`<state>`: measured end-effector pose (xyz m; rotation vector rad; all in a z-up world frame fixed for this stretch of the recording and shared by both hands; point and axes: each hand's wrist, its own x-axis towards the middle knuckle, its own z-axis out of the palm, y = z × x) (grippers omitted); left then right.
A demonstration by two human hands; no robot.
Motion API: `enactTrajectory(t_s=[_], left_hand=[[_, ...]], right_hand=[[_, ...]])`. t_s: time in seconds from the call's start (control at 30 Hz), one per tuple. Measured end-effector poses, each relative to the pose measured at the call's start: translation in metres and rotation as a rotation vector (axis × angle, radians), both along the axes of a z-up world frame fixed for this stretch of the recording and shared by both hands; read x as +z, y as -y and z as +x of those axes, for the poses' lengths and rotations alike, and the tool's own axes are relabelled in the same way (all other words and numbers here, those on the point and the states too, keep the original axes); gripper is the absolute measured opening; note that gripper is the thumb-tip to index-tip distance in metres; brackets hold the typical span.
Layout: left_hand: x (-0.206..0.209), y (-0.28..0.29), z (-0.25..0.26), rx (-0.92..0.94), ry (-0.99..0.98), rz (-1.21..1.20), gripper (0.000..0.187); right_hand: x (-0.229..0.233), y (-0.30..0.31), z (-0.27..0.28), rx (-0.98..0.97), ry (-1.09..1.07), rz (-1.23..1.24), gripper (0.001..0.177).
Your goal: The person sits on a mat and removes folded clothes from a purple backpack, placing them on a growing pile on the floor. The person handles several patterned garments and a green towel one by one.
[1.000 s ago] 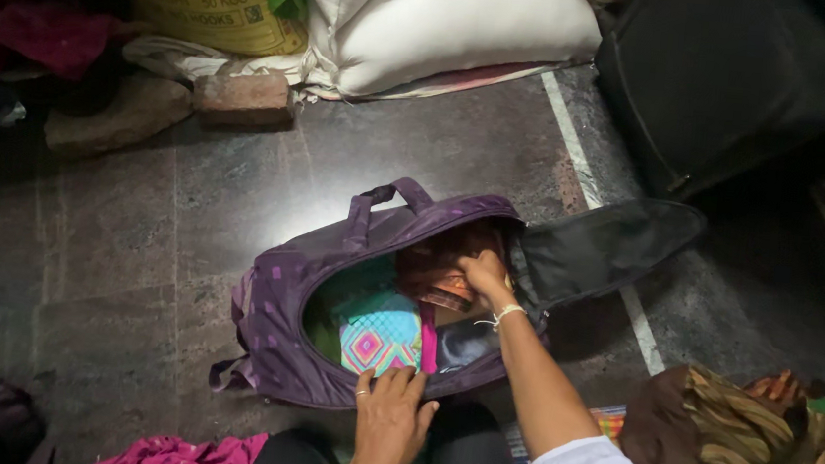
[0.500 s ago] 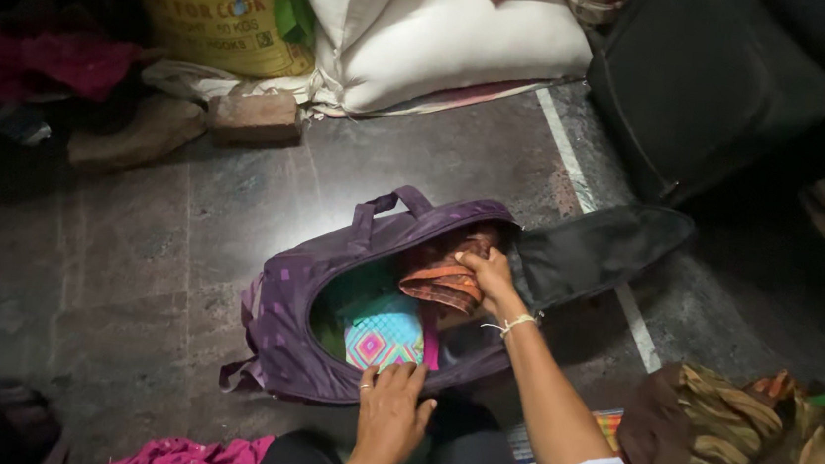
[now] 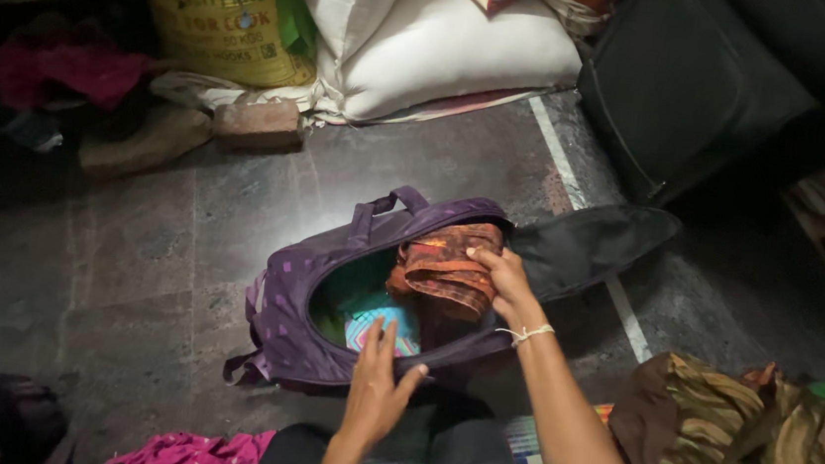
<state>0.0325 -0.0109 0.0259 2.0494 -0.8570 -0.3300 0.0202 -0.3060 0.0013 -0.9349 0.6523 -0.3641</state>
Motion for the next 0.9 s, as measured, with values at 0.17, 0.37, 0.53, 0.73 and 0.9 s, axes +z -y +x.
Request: enactTrajectory(t_s=[0.17, 0.37, 0.53, 0.73, 0.9], left_hand=[[0.016, -0.006, 0.004, 0.092, 0.001, -0.036, 0.072], [0.018, -0.016, 0.004, 0.211, 0.014, -0.087, 0.063], [-0.007, -0.029, 0.005, 0.317, -0.143, -0.162, 0.049], [-0.038, -0.043, -0.004, 0.303, -1.252, -0.566, 0.060], [-0.038, -0.037, -0.040, 0.411, -1.767, -0.588, 0.065]], right_hand=[[0.026, -0.010, -0.013, 0.023, 0.030, -0.009, 0.023], [0.069, -0.024, -0.026, 0.042, 0.085, -0.009, 0.018], [0.115, -0.036, -0.037, 0.067, 0.132, -0.033, 0.015], [0.183, -0.070, -0.068, 0.187, 0.296, 0.077, 0.020], [0.209, -0.120, -0.112, 0.280, 0.469, 0.138, 0.048]])
